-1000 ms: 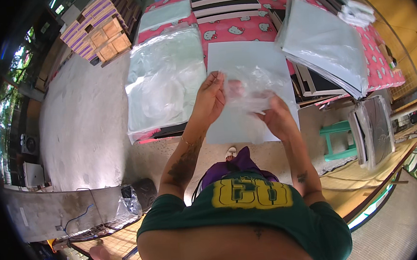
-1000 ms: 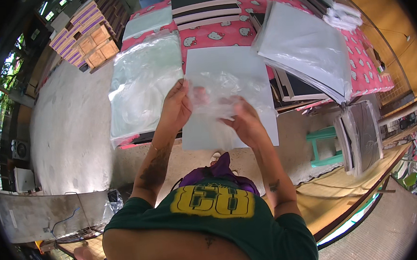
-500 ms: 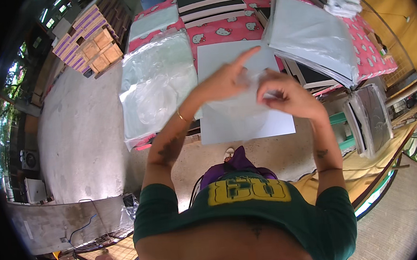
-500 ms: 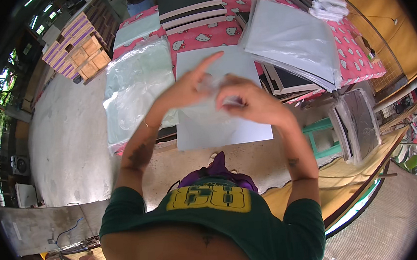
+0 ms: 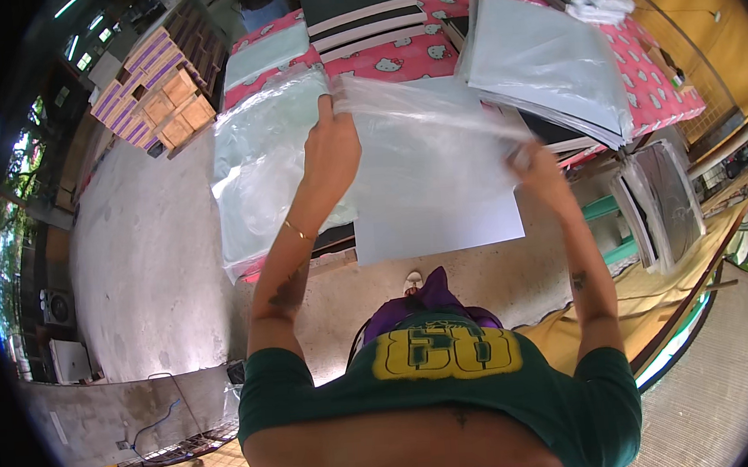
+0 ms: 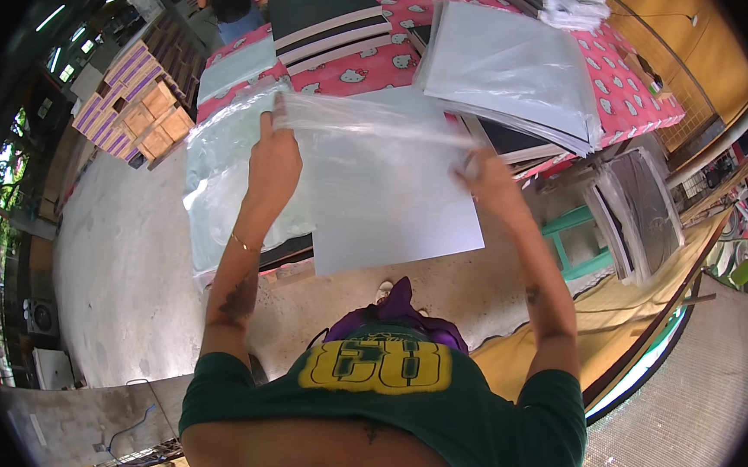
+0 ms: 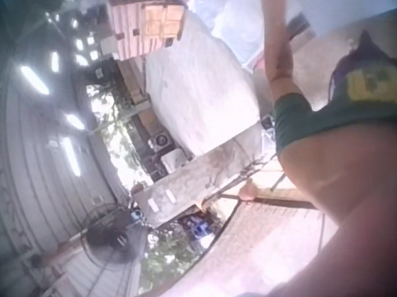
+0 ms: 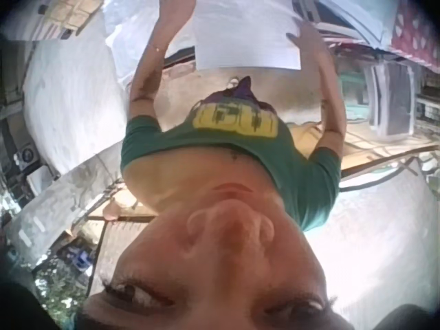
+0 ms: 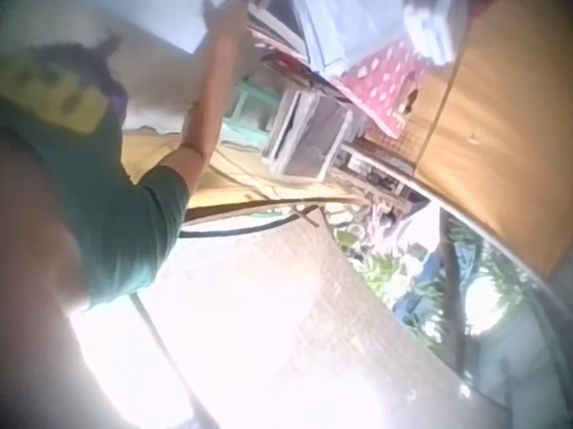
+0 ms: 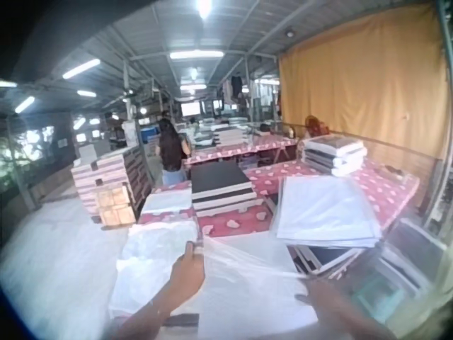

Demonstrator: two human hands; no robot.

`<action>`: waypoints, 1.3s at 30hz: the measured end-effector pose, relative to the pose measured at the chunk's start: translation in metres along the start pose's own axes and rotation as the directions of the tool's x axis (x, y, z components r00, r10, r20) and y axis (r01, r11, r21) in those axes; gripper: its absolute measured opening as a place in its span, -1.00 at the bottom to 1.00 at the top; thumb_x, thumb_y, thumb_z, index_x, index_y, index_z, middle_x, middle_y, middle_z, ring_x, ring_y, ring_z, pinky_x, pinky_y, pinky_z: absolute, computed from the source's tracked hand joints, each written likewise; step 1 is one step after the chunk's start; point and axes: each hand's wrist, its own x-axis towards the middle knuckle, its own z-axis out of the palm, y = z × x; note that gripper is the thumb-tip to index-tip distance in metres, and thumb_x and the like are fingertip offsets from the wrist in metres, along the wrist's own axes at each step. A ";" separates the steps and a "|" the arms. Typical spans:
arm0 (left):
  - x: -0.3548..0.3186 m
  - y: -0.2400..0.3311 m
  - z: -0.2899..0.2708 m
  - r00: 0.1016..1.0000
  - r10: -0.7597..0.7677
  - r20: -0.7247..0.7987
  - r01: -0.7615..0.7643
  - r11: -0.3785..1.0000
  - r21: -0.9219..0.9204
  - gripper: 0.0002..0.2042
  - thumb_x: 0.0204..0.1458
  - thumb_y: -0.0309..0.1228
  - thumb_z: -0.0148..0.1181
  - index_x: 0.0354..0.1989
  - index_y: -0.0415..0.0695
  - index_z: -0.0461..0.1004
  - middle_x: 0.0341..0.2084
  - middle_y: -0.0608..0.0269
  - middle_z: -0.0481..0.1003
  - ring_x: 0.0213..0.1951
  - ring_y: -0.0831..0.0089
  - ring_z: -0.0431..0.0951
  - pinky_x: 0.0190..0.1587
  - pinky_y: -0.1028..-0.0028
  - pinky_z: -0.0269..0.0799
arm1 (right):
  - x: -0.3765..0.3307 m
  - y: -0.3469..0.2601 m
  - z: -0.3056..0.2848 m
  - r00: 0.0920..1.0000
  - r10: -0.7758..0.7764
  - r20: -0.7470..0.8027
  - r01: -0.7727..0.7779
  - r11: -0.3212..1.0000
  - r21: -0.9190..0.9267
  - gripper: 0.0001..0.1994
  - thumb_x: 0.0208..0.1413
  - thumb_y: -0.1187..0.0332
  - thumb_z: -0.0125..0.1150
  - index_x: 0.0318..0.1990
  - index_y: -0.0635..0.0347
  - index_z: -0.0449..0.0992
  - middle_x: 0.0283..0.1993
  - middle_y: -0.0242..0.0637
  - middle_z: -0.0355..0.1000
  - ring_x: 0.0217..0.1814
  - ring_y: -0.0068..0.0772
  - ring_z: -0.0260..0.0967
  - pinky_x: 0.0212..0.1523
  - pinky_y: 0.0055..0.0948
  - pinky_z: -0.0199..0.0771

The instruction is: The person places black cardboard folders into plastic bags one by one and stacks the bagged folders on a table.

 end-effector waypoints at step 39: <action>-0.112 -0.079 0.006 0.473 0.605 0.640 0.635 0.270 -0.724 -0.63 0.03 -0.21 0.06 -0.12 -0.27 0.38 -0.32 0.04 0.51 -0.27 0.41 0.51 -0.26 0.34 0.43 | -0.074 0.084 0.006 0.882 -0.424 0.207 -0.403 -0.450 0.797 -0.76 0.17 0.18 0.04 -0.27 0.15 0.49 -0.41 -0.30 0.44 -0.40 -0.46 0.40 -0.22 -0.34 0.42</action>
